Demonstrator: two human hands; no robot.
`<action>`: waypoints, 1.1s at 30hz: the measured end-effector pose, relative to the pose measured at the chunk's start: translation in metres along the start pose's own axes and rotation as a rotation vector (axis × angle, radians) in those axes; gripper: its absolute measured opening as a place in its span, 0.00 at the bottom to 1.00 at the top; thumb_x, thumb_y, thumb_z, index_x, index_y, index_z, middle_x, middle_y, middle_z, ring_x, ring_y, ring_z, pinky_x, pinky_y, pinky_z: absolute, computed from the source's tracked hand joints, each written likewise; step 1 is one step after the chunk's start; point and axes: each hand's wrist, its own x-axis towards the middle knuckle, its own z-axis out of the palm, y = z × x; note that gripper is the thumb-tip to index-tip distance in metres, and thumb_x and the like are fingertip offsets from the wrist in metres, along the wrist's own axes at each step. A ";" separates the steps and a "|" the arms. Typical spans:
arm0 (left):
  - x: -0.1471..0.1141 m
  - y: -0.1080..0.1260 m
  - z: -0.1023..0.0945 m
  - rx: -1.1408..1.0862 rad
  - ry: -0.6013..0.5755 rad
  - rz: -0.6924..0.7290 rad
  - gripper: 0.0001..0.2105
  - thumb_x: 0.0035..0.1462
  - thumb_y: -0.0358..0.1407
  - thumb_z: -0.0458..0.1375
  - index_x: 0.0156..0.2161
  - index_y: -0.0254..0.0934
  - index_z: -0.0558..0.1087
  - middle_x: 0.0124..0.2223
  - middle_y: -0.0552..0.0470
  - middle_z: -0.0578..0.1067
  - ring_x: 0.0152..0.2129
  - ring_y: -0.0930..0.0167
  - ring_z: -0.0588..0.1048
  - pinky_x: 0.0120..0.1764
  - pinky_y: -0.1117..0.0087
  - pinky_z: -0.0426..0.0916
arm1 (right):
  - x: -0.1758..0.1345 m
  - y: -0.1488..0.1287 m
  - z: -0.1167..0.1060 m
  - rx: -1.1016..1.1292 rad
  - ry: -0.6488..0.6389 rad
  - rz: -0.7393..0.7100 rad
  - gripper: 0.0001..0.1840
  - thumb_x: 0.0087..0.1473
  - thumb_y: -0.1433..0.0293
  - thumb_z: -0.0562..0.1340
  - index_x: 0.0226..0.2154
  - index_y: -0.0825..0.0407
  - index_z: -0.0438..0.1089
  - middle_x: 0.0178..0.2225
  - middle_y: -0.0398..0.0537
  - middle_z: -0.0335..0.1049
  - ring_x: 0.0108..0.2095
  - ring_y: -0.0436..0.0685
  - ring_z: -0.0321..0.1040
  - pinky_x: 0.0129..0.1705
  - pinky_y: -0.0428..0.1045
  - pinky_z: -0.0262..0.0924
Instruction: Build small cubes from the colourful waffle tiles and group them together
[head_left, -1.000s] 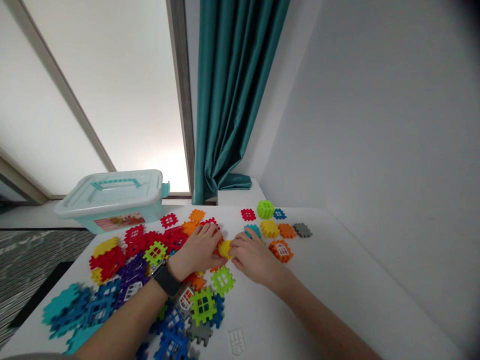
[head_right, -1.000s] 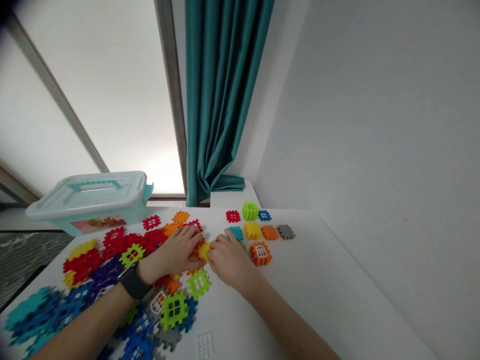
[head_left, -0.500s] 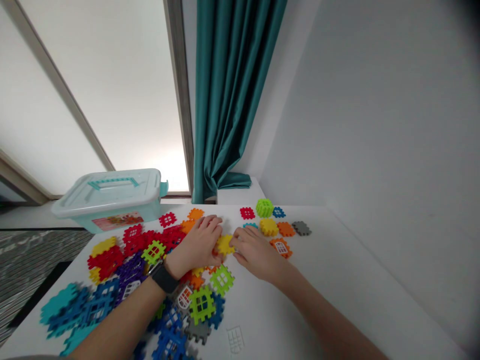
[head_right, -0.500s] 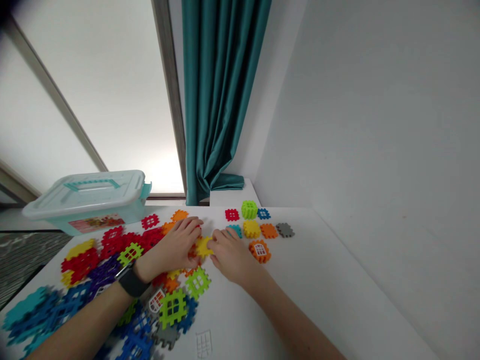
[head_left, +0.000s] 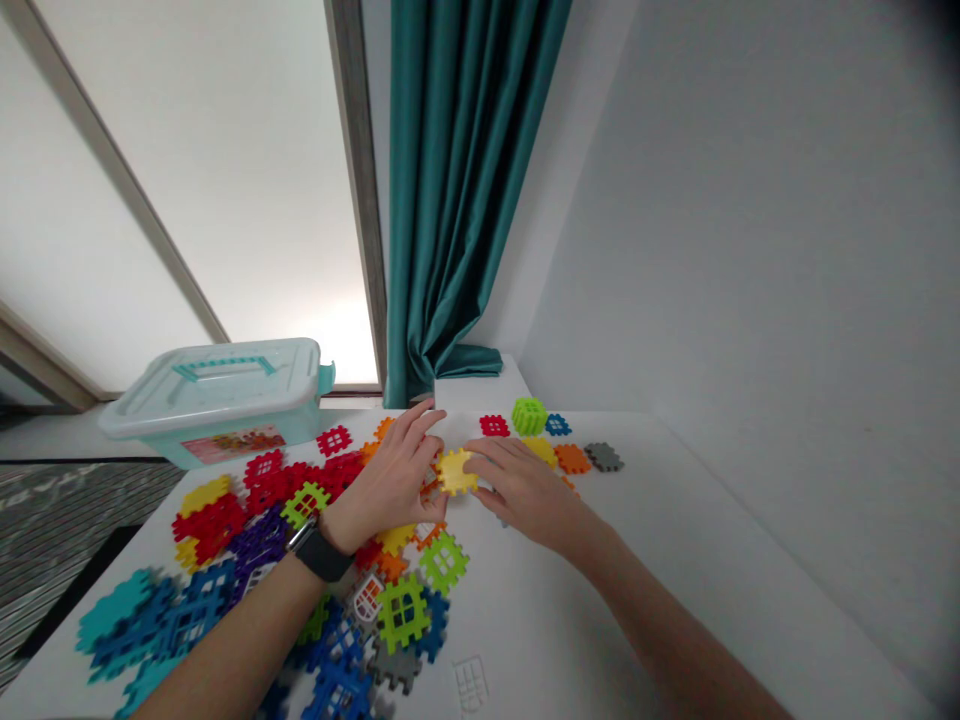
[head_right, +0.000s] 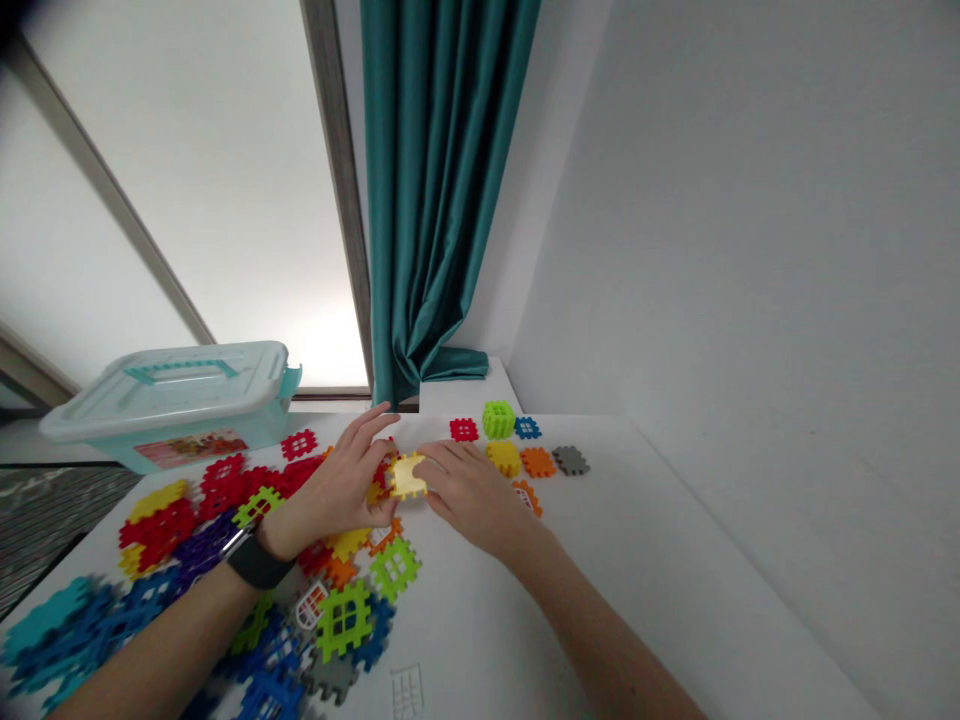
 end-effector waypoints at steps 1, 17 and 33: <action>0.000 0.000 0.000 -0.021 0.011 -0.015 0.21 0.45 0.33 0.64 0.45 0.38 0.64 0.63 0.35 0.62 0.66 0.49 0.55 0.63 0.46 0.60 | 0.000 0.000 -0.001 -0.016 0.023 -0.017 0.08 0.58 0.76 0.63 0.42 0.52 0.70 0.53 0.57 0.72 0.52 0.64 0.70 0.54 0.61 0.68; 0.007 0.005 0.003 -0.516 -0.063 -0.256 0.10 0.68 0.36 0.49 0.36 0.39 0.70 0.53 0.44 0.71 0.53 0.64 0.72 0.58 0.57 0.65 | 0.003 0.000 0.007 0.333 0.333 0.296 0.08 0.63 0.70 0.60 0.41 0.49 0.75 0.38 0.49 0.79 0.41 0.58 0.74 0.50 0.57 0.67; 0.001 0.009 0.011 -0.032 0.081 -0.095 0.21 0.54 0.40 0.68 0.51 0.39 0.69 0.60 0.39 0.67 0.56 0.54 0.68 0.56 0.48 0.67 | 0.004 0.007 0.017 0.721 0.314 0.602 0.07 0.59 0.68 0.60 0.38 0.50 0.73 0.36 0.48 0.79 0.37 0.56 0.78 0.39 0.52 0.74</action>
